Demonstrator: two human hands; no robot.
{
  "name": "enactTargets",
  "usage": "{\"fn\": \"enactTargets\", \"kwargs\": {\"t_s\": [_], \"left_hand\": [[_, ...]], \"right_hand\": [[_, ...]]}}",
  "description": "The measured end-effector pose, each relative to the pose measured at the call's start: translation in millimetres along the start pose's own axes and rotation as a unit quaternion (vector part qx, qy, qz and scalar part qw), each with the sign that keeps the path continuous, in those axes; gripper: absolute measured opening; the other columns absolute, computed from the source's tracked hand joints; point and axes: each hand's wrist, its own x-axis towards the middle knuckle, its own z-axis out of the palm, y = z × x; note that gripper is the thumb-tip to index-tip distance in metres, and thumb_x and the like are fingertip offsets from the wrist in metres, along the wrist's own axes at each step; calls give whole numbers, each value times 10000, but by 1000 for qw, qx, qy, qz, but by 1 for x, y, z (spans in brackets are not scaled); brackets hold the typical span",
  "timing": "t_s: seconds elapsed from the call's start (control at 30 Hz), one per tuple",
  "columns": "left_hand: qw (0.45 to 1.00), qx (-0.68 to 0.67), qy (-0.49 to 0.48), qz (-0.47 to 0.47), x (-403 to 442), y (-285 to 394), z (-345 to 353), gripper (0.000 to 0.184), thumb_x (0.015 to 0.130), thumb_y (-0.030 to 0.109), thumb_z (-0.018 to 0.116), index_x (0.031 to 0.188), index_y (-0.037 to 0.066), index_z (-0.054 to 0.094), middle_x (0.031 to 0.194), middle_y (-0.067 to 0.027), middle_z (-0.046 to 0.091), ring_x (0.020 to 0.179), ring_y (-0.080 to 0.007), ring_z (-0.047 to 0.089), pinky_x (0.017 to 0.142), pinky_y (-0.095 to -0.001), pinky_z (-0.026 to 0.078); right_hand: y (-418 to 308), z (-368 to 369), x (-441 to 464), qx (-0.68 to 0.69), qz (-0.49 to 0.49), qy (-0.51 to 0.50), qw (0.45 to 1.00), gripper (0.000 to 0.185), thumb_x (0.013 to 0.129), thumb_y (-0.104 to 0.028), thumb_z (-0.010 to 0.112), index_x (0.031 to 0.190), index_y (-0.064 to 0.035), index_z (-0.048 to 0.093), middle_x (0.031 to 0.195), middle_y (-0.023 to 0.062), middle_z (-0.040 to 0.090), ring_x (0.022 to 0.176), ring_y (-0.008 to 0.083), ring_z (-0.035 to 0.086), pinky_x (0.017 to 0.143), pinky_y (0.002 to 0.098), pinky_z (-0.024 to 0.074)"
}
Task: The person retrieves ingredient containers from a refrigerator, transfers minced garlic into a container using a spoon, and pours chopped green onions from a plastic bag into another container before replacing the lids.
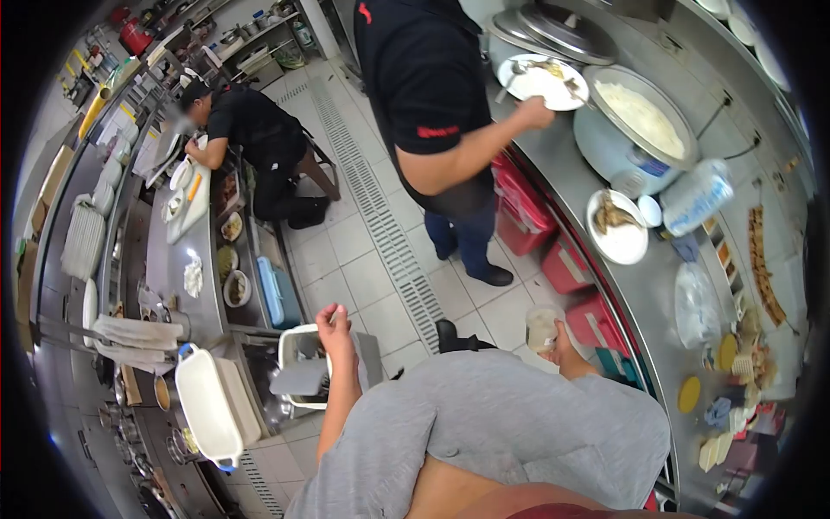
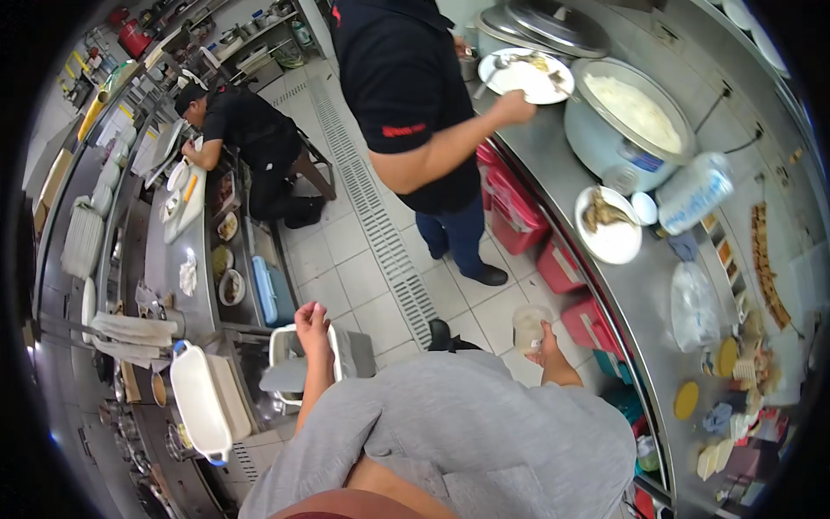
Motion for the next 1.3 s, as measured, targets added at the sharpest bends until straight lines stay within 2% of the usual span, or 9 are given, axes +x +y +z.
{"fn": "enactTargets", "kwargs": {"t_s": [0.07, 0.23, 0.4, 0.53, 0.63, 0.73, 0.93, 1.1, 1.3], "left_hand": [[1000, 3, -11, -3, 53, 18, 16, 249, 955, 220, 740, 1108, 73, 611, 1138, -43, 634, 946, -112, 577, 806, -269, 475], [960, 139, -71, 231, 192, 37, 44, 226, 921, 164, 778, 1081, 49, 667, 1185, -73, 635, 974, -120, 594, 879, -283, 478], [992, 45, -80, 83, 311, 28, 107, 250, 926, 154, 765, 1136, 40, 694, 1118, -46, 662, 934, -90, 576, 859, -275, 475], [969, 63, -227, 73, 461, 6, 207, 196, 968, 156, 709, 1136, 56, 697, 878, 34, 612, 780, -55, 524, 684, -244, 429], [943, 73, -312, 94, 514, 38, 294, 215, 977, 116, 684, 1176, 33, 667, 894, 2, 628, 825, -71, 551, 747, -253, 478], [922, 64, -371, 94, 570, 52, 383, 267, 963, 91, 700, 1208, 15, 630, 919, -12, 655, 838, -80, 583, 768, -239, 491], [820, 111, -532, 178, 595, 96, 553, 191, 935, 145, 749, 1069, 17, 707, 849, -13, 695, 756, -93, 602, 725, -252, 505], [783, 129, -512, 329, 565, 129, 690, 231, 897, 233, 767, 1053, 64, 765, 815, -95, 710, 722, -181, 635, 711, -344, 522], [743, 299, -425, 422, 552, 134, 849, 296, 893, 302, 714, 1145, 149, 743, 1101, -171, 735, 1016, -380, 700, 896, -491, 554]], "right_hand": [[-14, 48, 12, 128, -61, 16, 990, 830, 851, -774, 512, 1454, -204, 488, 1327, 86, 627, 1088, 292, 673, 852, 475, 569], [-72, 139, 22, 141, -88, 42, 985, 888, 857, -783, 499, 1500, -173, 436, 1373, 125, 582, 1128, 293, 657, 884, 436, 575], [-101, 197, 34, 183, -90, 102, 974, 857, 881, -748, 515, 1498, -161, 421, 1503, 138, 442, 1206, 317, 612, 948, 446, 553], [-50, 204, 66, 303, -270, 1, 914, 761, 899, -723, 519, 1433, -180, 501, 1333, 85, 607, 1196, 292, 621, 1002, 471, 526], [-50, 297, 6, 412, -236, 275, 836, 705, 910, -729, 477, 1359, -192, 557, 1228, 53, 658, 1132, 270, 643, 876, 445, 568], [-24, 348, -19, 432, -236, 398, 774, 729, 904, -765, 432, 1357, -208, 560, 1210, 38, 665, 1068, 259, 658, 759, 425, 578], [-18, 437, -83, 539, -200, 494, 653, 778, 904, -798, 365, 1377, -208, 550, 1191, 20, 675, 984, 248, 675, 641, 382, 568], [27, 482, -108, 590, -245, 515, 572, 773, 916, -787, 339, 1374, -204, 558, 1188, 14, 680, 931, 244, 682, 563, 371, 543], [82, 530, -126, 620, -221, 545, 519, 784, 899, -791, 366, 1380, -201, 552, 1195, 20, 673, 932, 244, 675, 569, 372, 540]]}}
